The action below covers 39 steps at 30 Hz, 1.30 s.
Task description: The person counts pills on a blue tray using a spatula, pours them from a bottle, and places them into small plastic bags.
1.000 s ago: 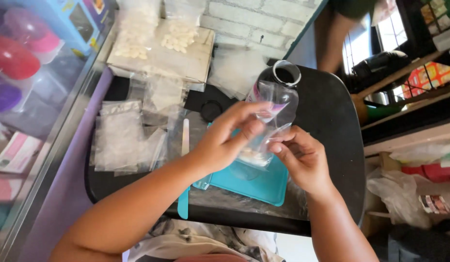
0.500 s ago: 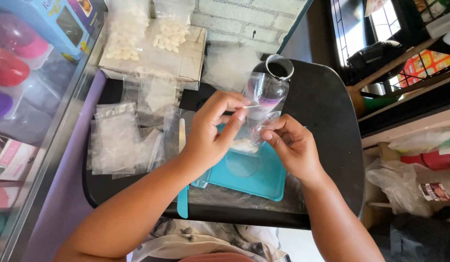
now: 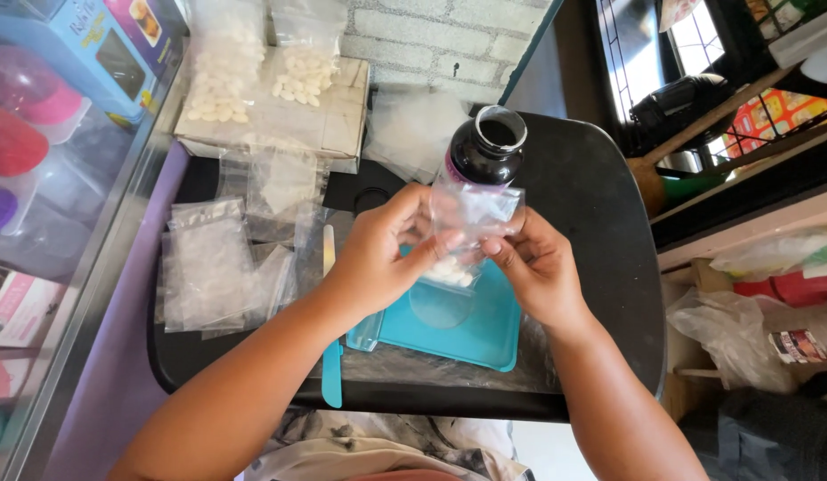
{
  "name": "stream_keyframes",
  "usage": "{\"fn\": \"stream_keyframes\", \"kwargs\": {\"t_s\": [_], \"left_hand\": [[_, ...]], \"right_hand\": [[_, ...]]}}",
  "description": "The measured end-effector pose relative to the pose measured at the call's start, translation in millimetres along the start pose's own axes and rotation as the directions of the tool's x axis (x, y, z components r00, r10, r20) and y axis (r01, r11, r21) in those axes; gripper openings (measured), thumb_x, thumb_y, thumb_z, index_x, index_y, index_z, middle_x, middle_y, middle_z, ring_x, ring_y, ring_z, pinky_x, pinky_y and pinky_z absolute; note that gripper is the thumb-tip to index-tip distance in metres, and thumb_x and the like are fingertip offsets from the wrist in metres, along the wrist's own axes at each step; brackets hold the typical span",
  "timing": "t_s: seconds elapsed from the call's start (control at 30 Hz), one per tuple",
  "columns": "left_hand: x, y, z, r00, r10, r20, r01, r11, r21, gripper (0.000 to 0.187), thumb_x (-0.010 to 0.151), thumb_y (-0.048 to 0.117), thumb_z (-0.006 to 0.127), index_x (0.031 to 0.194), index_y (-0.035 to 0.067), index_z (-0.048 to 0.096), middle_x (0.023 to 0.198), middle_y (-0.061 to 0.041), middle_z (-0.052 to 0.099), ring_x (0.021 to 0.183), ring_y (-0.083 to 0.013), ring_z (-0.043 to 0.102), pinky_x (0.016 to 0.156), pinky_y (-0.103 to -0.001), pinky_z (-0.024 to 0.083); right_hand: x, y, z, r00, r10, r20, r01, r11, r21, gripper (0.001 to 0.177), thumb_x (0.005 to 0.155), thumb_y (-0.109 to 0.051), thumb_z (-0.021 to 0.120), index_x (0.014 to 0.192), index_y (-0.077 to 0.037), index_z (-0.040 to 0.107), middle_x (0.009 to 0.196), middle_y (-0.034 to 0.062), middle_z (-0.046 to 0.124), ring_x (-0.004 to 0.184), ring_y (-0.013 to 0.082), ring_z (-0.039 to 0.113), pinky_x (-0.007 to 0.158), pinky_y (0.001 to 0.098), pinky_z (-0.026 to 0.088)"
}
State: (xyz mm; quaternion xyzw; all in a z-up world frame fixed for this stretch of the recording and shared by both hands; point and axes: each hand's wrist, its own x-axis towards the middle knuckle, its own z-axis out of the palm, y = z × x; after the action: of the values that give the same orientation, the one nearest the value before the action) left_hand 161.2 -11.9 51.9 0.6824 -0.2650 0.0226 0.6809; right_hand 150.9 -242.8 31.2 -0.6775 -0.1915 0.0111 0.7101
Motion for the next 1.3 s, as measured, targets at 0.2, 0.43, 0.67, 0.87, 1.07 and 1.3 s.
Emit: {"fn": "stream_keyframes", "kwargs": {"t_s": [0.2,0.43,0.67,0.87,1.07,1.3], "left_hand": [[1,-8,-4,0.998,-0.052,-0.039,0.053,0.998,0.024,0.016,0.098,0.010,0.072,0.110,0.002,0.066,0.097,-0.001,0.071,0.090,-0.0053,0.065,0.072,-0.024,0.058],[4,-12,-21,0.985,-0.130,-0.112,0.111,0.981,-0.159,0.021,0.108,0.022,0.060,0.112,0.002,0.067,0.089,-0.005,0.073,0.081,-0.0118,0.071,0.076,-0.027,0.061],[10,4,-14,0.991,-0.126,-0.045,0.121,0.987,-0.106,0.034,0.101,0.032,0.055,0.121,0.005,0.060,0.104,0.002,0.069,0.094,-0.0068,0.069,0.081,-0.026,0.059],[0,-16,0,0.991,-0.131,0.015,0.132,0.984,-0.115,0.021,0.102,0.018,0.068,0.109,-0.001,0.073,0.089,-0.003,0.071,0.081,-0.0071,0.065,0.071,-0.024,0.055],[-2,-17,6,0.997,-0.079,-0.002,0.079,0.997,0.028,0.014,0.100,0.013,0.068,0.104,0.001,0.073,0.087,-0.001,0.073,0.079,-0.0054,0.069,0.068,-0.022,0.055],[-2,-12,3,0.989,-0.140,0.046,0.143,0.987,-0.071,0.016,0.101,0.014,0.068,0.104,0.000,0.073,0.087,-0.002,0.073,0.082,-0.0056,0.070,0.070,-0.023,0.059]], "right_hand": [[0,7,-4,1.000,-0.001,-0.008,0.001,1.000,-0.023,0.018,0.105,-0.006,0.062,0.121,0.001,0.061,0.112,0.0077,0.072,0.103,0.0154,0.071,0.094,0.0350,0.059],[5,7,-8,0.999,0.010,-0.033,-0.010,1.000,-0.016,0.021,0.105,-0.008,0.062,0.123,0.002,0.062,0.112,0.0065,0.072,0.104,0.0140,0.068,0.095,0.0337,0.057],[7,3,-5,0.998,0.016,-0.056,-0.015,1.000,0.018,0.022,0.104,-0.010,0.064,0.123,0.002,0.063,0.112,0.0077,0.072,0.102,0.0148,0.068,0.094,0.0340,0.057],[5,-15,-1,0.998,0.023,0.056,-0.027,0.996,0.080,0.023,0.102,-0.009,0.063,0.123,0.002,0.062,0.115,0.0092,0.073,0.106,0.0184,0.071,0.097,0.0360,0.057],[2,-6,-6,0.996,0.027,0.083,-0.034,0.996,0.083,0.026,0.101,-0.009,0.063,0.125,0.001,0.063,0.116,0.0082,0.071,0.108,0.0167,0.069,0.096,0.0338,0.056],[0,-1,-7,0.996,0.060,-0.065,-0.070,0.983,-0.170,0.017,0.101,-0.010,0.067,0.111,0.003,0.073,0.097,0.0060,0.072,0.092,0.0123,0.069,0.084,0.0292,0.056]]}}
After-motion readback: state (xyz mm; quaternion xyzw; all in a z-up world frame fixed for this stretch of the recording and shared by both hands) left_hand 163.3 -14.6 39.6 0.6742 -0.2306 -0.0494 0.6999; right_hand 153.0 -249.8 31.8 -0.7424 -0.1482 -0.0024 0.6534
